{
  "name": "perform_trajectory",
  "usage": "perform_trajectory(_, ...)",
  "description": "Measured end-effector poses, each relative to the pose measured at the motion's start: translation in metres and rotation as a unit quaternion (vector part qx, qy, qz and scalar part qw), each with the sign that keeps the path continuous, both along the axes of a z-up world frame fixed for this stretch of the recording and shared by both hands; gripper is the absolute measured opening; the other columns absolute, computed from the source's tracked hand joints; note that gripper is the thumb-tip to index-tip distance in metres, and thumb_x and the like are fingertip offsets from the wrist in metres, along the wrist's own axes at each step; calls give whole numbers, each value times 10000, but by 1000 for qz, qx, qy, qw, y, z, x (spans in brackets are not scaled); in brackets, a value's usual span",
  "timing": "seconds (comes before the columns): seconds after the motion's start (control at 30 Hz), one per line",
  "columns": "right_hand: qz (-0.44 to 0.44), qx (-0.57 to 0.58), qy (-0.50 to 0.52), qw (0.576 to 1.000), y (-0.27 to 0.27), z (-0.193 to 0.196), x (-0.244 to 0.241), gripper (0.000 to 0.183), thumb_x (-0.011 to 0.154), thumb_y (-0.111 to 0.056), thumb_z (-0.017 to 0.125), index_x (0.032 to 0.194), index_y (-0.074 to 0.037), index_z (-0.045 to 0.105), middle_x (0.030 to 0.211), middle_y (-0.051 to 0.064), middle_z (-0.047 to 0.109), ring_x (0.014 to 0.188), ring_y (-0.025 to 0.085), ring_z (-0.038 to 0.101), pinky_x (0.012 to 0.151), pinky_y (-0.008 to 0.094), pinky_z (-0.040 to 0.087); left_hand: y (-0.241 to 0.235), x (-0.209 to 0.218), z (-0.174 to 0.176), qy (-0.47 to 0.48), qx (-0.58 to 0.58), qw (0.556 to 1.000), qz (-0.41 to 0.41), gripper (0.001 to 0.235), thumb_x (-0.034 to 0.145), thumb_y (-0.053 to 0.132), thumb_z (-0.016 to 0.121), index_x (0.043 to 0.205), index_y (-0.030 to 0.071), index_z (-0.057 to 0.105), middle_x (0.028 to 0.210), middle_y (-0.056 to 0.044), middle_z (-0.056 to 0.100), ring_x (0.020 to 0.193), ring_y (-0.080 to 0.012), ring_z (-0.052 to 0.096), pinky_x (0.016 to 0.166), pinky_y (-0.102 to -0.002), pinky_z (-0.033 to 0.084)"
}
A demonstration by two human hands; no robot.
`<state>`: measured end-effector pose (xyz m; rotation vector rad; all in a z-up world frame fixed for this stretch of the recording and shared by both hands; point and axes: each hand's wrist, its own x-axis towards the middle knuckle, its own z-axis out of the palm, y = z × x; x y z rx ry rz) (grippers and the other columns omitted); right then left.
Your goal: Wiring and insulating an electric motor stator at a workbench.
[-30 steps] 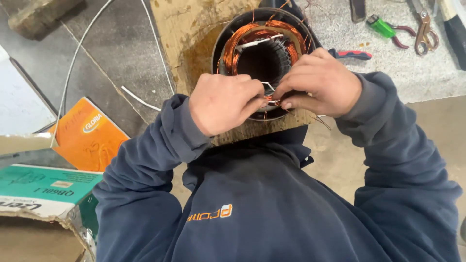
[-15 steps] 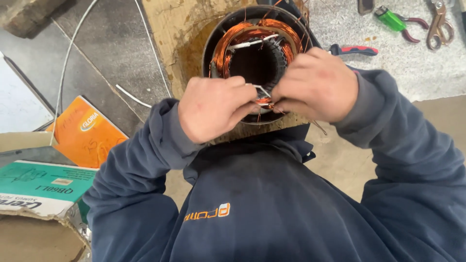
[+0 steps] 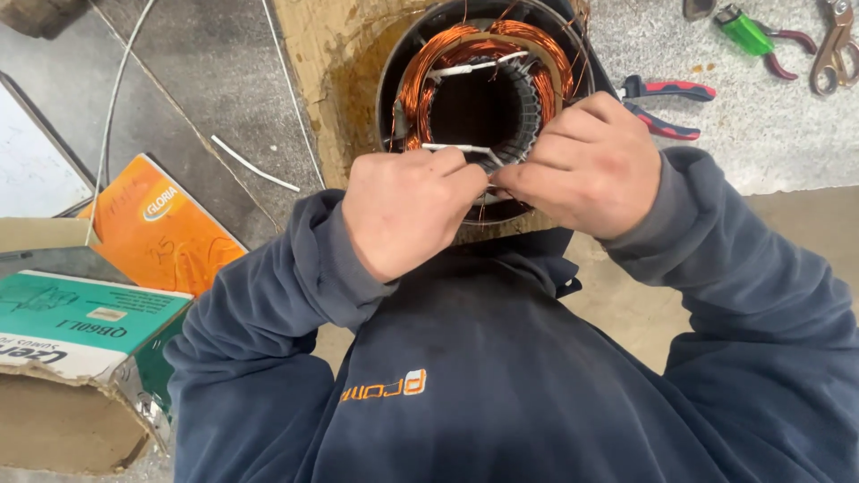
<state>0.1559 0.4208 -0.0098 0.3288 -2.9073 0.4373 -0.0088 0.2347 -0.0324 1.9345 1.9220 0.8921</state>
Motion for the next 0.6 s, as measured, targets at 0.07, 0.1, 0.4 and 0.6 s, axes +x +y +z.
perform_trajectory(0.07, -10, -5, -3, 1000, -1, 0, 3, 206, 809, -182, 861, 995, -173, 775, 836, -44, 624, 856, 192, 605, 804, 348, 447, 0, 1, 1, 7, 0, 1000, 0, 52, 892, 141, 688, 879, 136, 638, 818, -17, 602, 729, -215, 674, 583, -364, 504)
perform_trajectory(0.1, -20, -10, -5, 1000, -2, 0, 5, 202, 805, -170, 860, 984, -157, 766, 838, -37, 620, 876, 198, 611, 816, 352, 452, 0, 1, 2, 14, 1, 1000, 0, 53, 888, 141, 687, 867, 136, 638, 815, -17, 601, 724, -216, 672, 584, -364, 506)
perform_trajectory(0.4, -56, -6, -14, 998, -16, 9, 5, 179, 839, -157, 845, 1001, -133, 773, 969, -34, 702, 946, 200, 629, 851, 358, 468, -10, 4, -1, -28, 3, 999, 14, 117, 905, 148, 707, 1019, 125, 696, 856, -11, 661, 730, -218, 684, 599, -356, 509)
perform_trajectory(0.6, -64, 0, 16, 998, -25, 7, 12, 170, 858, -139, 848, 1011, -131, 775, 1018, -20, 712, 950, 197, 627, 864, 357, 465, -14, 12, -1, -8, 15, 999, 31, 209, 886, 120, 692, 1094, 101, 699, 978, -9, 725, 728, -202, 690, 611, -350, 518)
